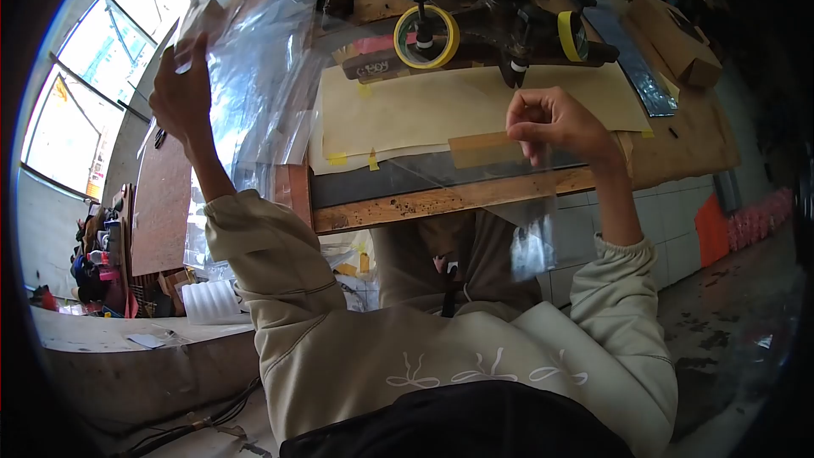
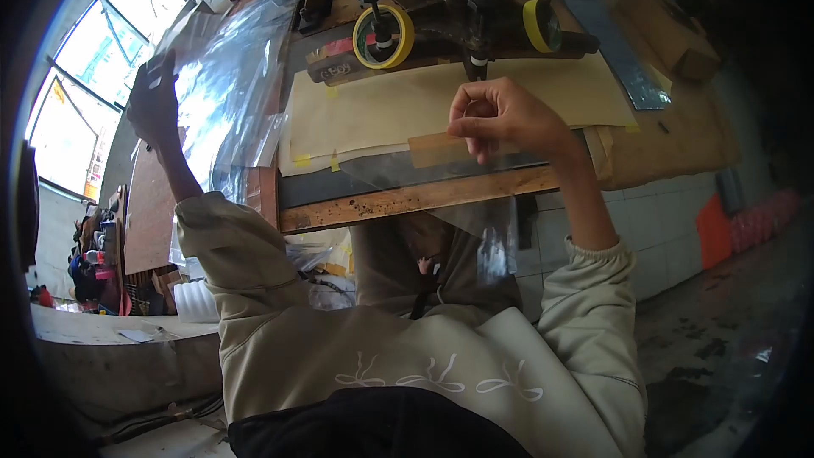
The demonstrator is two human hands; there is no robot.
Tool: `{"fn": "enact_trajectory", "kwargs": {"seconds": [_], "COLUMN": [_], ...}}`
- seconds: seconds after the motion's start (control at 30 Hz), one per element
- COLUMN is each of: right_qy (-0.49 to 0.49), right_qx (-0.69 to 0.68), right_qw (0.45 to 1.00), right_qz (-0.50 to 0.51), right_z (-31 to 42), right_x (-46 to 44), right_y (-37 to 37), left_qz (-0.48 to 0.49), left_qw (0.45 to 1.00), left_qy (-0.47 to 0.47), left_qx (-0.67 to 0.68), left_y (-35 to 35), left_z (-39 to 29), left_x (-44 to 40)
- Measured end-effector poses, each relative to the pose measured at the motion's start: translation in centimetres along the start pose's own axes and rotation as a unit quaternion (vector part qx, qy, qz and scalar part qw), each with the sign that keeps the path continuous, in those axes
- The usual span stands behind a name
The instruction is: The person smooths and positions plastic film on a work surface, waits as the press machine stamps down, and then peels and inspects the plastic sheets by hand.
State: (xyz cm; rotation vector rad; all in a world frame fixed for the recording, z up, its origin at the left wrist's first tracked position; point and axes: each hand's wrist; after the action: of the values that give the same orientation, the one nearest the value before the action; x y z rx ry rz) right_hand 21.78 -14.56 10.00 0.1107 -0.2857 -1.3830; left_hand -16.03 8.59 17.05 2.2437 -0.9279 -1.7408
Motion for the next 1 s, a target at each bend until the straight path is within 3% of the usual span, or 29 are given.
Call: {"fn": "enact_trajectory", "kwargs": {"seconds": [0.1,0.23,0.27,0.3,0.37,0.43,0.5,0.57,0.67,0.87,1.0], "right_qy": [-0.009,-0.013,-0.010,-0.011,-0.013,-0.064,-0.084,-0.076,-0.081,-0.072,-0.069], "right_qx": [0.082,0.115,0.124,0.149,0.197,0.134,0.099,0.092,0.127,0.126,0.197], "right_qw": [0.994,0.990,0.989,0.986,0.979,0.986,0.987,0.986,0.982,0.980,0.970], "right_qz": [0.067,0.082,0.075,0.069,0.054,0.072,0.093,0.119,0.110,0.135,0.127], "right_z": [0.8,-1.9,-2.4,-3.4,-4.9,-4.2,-4.0,-4.1,-3.9,-4.0,-4.6], "right_x": [-1.1,-3.8,-4.5,-5.4,-6.8,-6.8,-6.9,-6.9,-6.2,-1.2,1.8], "right_y": [1.8,2.0,1.7,1.5,1.2,0.7,0.6,0.8,1.7,4.8,6.8], "left_qz": [0.003,0.122,0.177,0.148,0.196,0.346,0.400,0.442,0.377,0.481,0.554], "left_qw": [0.994,0.967,0.950,0.928,0.896,0.921,0.831,0.757,0.738,0.654,0.644], "left_qy": [0.032,0.062,0.027,-0.053,-0.168,-0.171,-0.334,-0.389,-0.446,-0.439,-0.406], "left_qx": [-0.106,-0.217,-0.256,-0.337,-0.362,-0.052,0.192,0.284,0.339,0.385,0.337], "left_y": [0.3,0.9,-0.1,-1.6,-1.3,-1.9,-1.9,-1.6,-1.9,-6.7,-5.9], "left_z": [4.3,6.8,8.0,9.2,5.8,1.9,-3.5,-8.9,-12.3,-12.1,-11.7], "left_x": [-0.7,-0.5,-0.4,0.9,3.6,5.4,9.0,12.7,15.7,17.9,16.3]}}
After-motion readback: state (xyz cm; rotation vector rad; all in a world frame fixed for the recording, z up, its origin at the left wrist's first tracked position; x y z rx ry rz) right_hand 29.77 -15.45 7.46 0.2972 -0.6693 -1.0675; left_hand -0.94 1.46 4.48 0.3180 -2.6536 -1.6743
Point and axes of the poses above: each hand's wrist, its own x-axis away from the middle knuckle, its own y-axis out of the back of the hand, z = x × y, and after that the axes turned 4 degrees about -y, right-handed
